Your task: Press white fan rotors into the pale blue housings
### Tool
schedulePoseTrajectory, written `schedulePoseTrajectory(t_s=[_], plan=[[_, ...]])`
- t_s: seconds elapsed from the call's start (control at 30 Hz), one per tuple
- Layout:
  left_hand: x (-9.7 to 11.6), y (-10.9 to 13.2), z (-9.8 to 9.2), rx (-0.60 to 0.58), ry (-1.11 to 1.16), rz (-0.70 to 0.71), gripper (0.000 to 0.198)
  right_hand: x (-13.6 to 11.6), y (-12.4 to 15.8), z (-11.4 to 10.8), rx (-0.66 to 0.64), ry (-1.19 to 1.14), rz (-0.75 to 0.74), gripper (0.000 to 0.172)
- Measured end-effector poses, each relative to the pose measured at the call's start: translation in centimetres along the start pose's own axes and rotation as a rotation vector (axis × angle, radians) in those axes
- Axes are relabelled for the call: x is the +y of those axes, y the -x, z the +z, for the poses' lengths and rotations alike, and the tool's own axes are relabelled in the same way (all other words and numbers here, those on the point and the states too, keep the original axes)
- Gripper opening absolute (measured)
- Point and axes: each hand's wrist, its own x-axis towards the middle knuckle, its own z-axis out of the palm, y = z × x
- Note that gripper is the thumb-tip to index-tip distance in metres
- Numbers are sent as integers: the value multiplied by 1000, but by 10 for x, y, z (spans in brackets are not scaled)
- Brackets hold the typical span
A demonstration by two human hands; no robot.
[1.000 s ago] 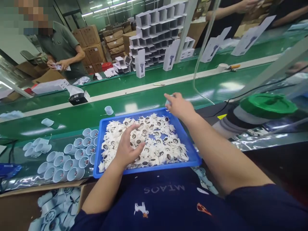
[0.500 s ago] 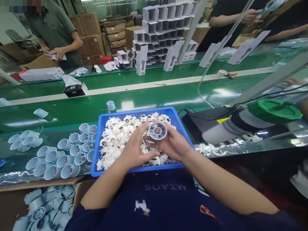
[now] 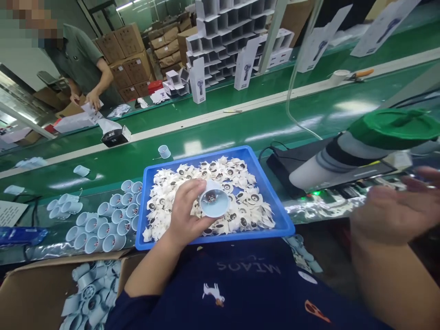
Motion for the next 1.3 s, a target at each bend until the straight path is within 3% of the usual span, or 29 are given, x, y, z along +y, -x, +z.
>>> schedulePoseTrajectory(t_s=[0.07, 0.13, 0.2, 0.43, 0.53, 0.6, 0.67, 0.73, 0.83, 0.97, 1.3], plan=[[2, -5, 5, 16, 7, 21, 65, 11, -7, 3, -49, -155, 113, 70], [6, -9, 11, 23, 10, 28, 64, 15, -11, 9, -253, -300, 282, 64], [9, -11, 14, 15, 12, 27, 64, 13, -12, 15, -329, -344, 380, 59], [16, -5, 15, -27, 57, -11, 69, 1, -6, 34, -296, -507, 415, 66], [22, -1, 14, -123, 92, -68, 66, -13, -16, 43, -103, -653, 474, 67], [27, 1, 15, -202, 131, -133, 63, -33, -28, 45, 10, -717, 559, 61], [33, 1, 21, -265, 170, -190, 60, -66, -38, 45, -12, -782, 641, 65], [39, 0, 28, -306, 191, -205, 61, -106, -46, 47, -169, -910, 697, 75], [50, -7, 38, -368, 176, -159, 66, -161, -49, 59, -428, -1138, 796, 73], [63, -16, 39, -361, 199, -109, 43, -192, -43, 75, -593, -1208, 770, 64], [68, -14, 36, -313, 309, -172, 38, -191, -30, 70, -698, -1079, 587, 40]])
